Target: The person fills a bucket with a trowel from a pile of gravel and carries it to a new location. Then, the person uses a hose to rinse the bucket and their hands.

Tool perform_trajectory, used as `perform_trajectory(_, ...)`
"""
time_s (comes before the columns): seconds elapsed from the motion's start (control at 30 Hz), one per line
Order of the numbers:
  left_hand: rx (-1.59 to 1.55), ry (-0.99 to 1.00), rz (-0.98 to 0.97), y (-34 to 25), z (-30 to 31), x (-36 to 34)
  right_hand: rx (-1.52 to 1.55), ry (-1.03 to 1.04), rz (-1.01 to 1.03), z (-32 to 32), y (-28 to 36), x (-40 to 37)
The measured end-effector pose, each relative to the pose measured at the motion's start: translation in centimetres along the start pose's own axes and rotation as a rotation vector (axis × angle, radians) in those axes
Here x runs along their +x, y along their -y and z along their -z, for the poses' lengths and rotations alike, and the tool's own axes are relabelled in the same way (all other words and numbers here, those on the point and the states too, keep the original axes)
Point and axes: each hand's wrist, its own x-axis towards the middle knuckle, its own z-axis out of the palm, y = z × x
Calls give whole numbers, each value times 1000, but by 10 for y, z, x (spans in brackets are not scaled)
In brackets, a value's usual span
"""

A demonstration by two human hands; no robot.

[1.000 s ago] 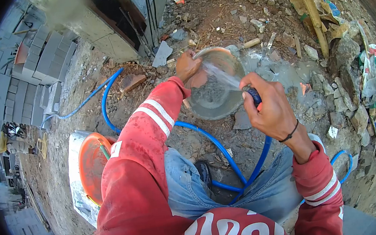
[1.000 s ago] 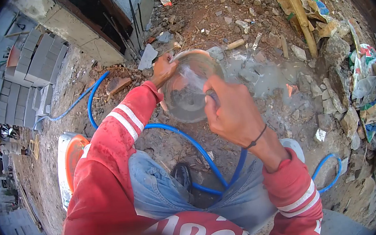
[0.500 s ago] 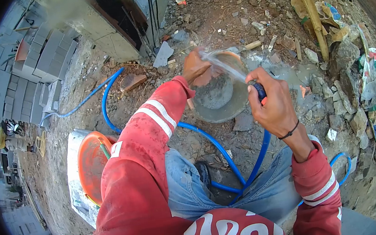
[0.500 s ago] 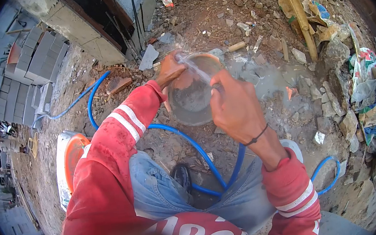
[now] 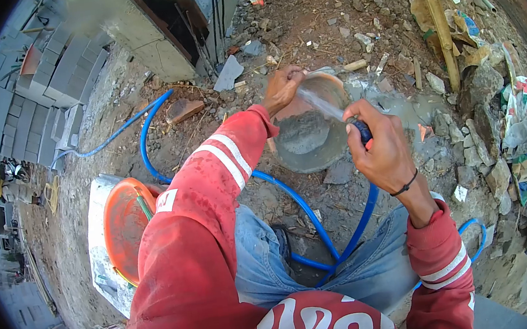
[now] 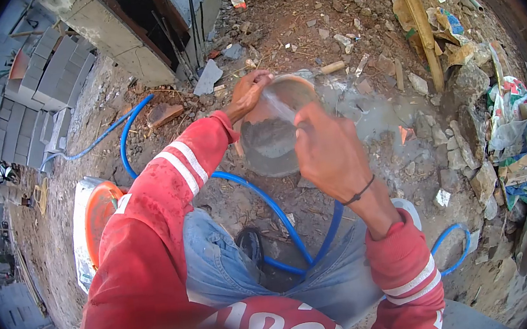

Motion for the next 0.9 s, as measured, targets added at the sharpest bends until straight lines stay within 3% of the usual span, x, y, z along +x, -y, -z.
perform_trajectory(0.07,-31,-52,-49,3,0,-1,18,20,1,-1,1,1)
perform_trajectory(0.13,-269,-38,147,6,2,4,31,15,-15,0,2,1)
perform_trajectory(0.27,-315,-48,133,4,-2,4,41,-1,0,-1,3,1)
perform_trajectory(0.33,-460,-53,223,-5,-6,2,66,26,18,-2,5,0)
perform_trajectory(0.47,-404,-58,219,-6,-16,1,50,64,-14,-2,8,0)
perform_trajectory(0.57,-297,-5,133,0,-14,6,11,-1,-35,-3,3,0)
perform_trajectory(0.63,-121,-13,-92,-3,-13,3,-47,-16,-28,-4,-2,-1)
perform_trajectory(0.7,62,8,-87,-10,-6,-5,-104,-25,-23,-2,-7,-1)
perform_trajectory(0.73,247,34,-89,-21,-1,-10,-116,-52,-87,1,-9,0)
perform_trajectory(0.77,242,32,-84,-29,1,-10,-130,-81,-150,4,-10,1)
perform_trajectory(0.83,617,121,117,-42,4,-1,-153,-82,-165,8,-10,1)
perform_trajectory(0.9,632,80,137,-28,-3,7,-177,-88,-177,9,-10,1)
